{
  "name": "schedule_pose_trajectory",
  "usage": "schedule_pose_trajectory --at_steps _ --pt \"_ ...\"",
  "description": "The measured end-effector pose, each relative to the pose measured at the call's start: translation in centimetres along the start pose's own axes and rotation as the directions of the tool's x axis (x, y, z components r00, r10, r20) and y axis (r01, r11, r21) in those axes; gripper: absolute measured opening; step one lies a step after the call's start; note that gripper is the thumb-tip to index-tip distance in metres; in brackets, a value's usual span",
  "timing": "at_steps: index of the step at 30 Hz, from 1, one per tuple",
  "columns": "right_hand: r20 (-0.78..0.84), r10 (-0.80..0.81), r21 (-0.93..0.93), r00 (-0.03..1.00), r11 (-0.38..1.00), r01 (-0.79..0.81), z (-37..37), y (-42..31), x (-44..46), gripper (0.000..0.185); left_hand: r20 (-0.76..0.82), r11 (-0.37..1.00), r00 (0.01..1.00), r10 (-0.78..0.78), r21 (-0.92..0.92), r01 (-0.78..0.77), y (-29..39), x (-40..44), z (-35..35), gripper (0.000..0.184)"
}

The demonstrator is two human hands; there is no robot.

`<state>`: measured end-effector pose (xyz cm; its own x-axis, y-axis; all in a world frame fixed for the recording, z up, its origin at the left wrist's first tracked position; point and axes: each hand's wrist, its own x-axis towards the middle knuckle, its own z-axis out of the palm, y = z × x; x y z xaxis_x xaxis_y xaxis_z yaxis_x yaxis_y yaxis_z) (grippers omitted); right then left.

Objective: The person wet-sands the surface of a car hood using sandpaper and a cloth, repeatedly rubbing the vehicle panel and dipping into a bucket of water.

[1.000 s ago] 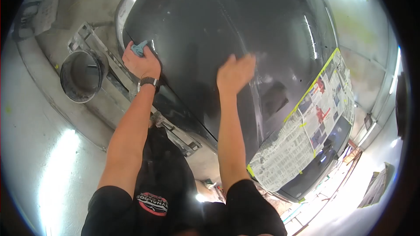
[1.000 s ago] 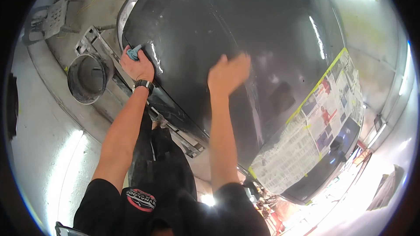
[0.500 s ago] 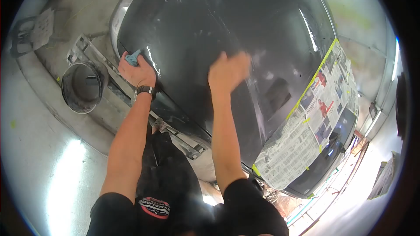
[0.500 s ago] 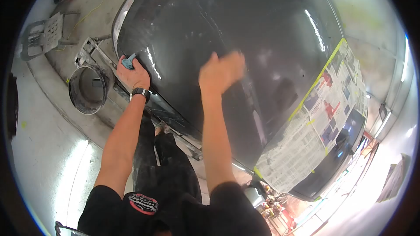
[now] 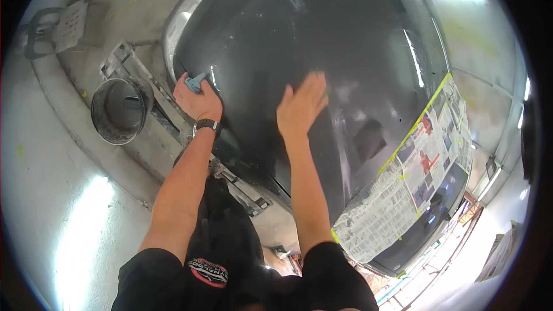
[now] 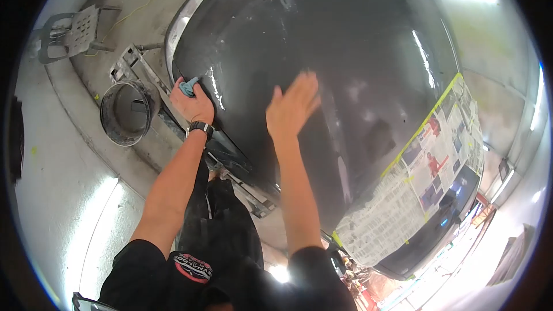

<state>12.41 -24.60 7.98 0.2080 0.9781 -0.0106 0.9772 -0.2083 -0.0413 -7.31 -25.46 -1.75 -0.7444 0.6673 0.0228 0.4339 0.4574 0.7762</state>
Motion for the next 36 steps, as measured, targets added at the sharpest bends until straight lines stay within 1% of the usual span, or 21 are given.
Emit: schedule_pose_trajectory --at_steps 1,3,6,7,8,9,11,14,16,18,21,23,25,27,30,31,32,33,34,35,36 --pt "-0.089 -0.09 -0.009 0.992 0.996 0.089 1.4 -1.7 3.6 0.071 -0.011 1.0 1.0 -0.02 -0.019 0.02 0.4 0.0 0.0 0.051" --pt "-0.153 -0.184 -0.026 0.971 0.983 0.182 3.2 -4.5 10.2 0.069 -0.017 1.0 1.0 -0.015 -0.001 0.015 0.3 0.2 0.1 0.05" --pt "-0.075 -0.357 0.127 0.931 0.923 0.364 2.6 -1.8 11.6 0.068 -0.014 1.0 1.0 -0.019 -0.005 0.019 0.4 -0.2 -0.1 0.05" --pt "-0.056 -0.385 0.127 0.921 0.912 0.389 1.0 -0.1 9.0 0.067 -0.015 1.0 1.0 -0.02 -0.007 0.02 0.4 -0.1 0.0 0.05" --pt "-0.045 -0.346 0.084 0.937 0.933 0.349 0.4 1.8 5.6 0.067 -0.013 1.0 1.0 -0.023 -0.007 0.023 0.3 -0.1 0.0 0.05" --pt "-0.032 -0.305 0.04 0.952 0.951 0.306 0.3 3.8 2.0 0.067 -0.022 1.0 1.0 0.013 0.017 -0.012 0.0 -0.1 0.1 0.05" --pt "0.01 -0.106 -0.075 0.994 0.991 0.107 -0.5 6.5 -5.1 0.07 -0.039 1.0 0.999 0.006 0.009 -0.006 0.4 0.0 0.1 0.048" --pt "-0.015 0.181 -0.032 0.983 0.983 -0.182 -0.4 2.5 -3.5 0.069 -0.002 0.999 1.0 0.018 0.038 -0.018 -0.2 0.0 0.1 0.049" --pt "-0.128 0.093 0.176 0.987 0.982 -0.07 -0.3 -0.8 3.2 0.065 -0.013 0.996 0.998 0.065 0.059 -0.064 -0.7 0.0 0.5 0.05" --pt "-0.241 -0.012 0.199 0.97 0.978 0.061 2.2 -2.6 8.9 0.062 -0.007 0.998 0.999 0.041 0.049 -0.041 -0.8 -0.2 0.5 0.049" --pt "-0.15 -0.137 0.225 0.979 0.959 0.169 1.0 1.5 6.2 0.065 0.007 1.0 1.0 0.011 0.029 -0.011 -0.5 0.1 0.5 0.051" --pt "-0.106 -0.005 0.101 0.994 0.995 0.016 -0.9 6.6 -1.8 0.066 0.002 0.999 1.0 0.025 0.027 -0.025 -1.0 0.0 0.5 0.052" --pt "-0.009 0.232 0.031 0.973 0.972 -0.231 -3.2 12.6 -10.7 0.068 0.002 0.999 0.999 0.044 0.027 -0.044 -1.0 0.4 0.7 0.052" --pt "-0.16 0.354 -0.13 0.921 0.918 -0.376 -2.2 17.7 -18.4 0.065 0.004 0.997 0.998 0.059 0.042 -0.059 -1.4 0.3 0.7 0.053" --pt "0.076 0.598 0.111 0.798 0.79 -0.603 -4.9 11.5 -9.7 0.059 0.016 0.999 0.999 -0.032 0.041 0.032 0.1 0.1 0.2 0.052" --pt "-0.137 0.46 0.09 0.877 0.888 -0.451 -3.0 8.4 -6.3 0.056 -0.016 0.999 1.0 0.012 0.037 -0.011 -0.7 0.1 0.7 0.051" --pt "-0.085 0.366 0.149 0.927 0.924 -0.351 -3.2 4.5 -2.1 0.058 -0.021 0.999 1.0 0.022 0.028 -0.022 -0.7 0.4 0.9 0.051" --pt "-0.094 0.296 0.272 0.951 0.926 -0.262 -3.0 0.3 1.3 0.06 -0.023 0.999 0.999 0.031 0.024 -0.03 -0.7 0.4 0.8 0.05" --pt "-0.216 0.187 0.179 0.958 0.972 -0.149 1.1 -2.0 4.0 0.067 -0.028 0.999 0.999 0.032 0.019 -0.032 -0.6 0.1 0.7 0.05" --pt "-0.213 0.179 0.168 0.96 0.975 -0.144 3.5 -3.1 6.1 0.073 -0.006 0.999 0.999 0.041 0.022 -0.041 -0.7 -0.2 1.1 0.05" --pt "-0.124 0.057 0.149 0.991 0.988 -0.038 2.9 -1.2 5.0 0.073 0.016 0.998 0.998 0.053 0.025 -0.054 -1.0 -0.5 1.5 0.05"
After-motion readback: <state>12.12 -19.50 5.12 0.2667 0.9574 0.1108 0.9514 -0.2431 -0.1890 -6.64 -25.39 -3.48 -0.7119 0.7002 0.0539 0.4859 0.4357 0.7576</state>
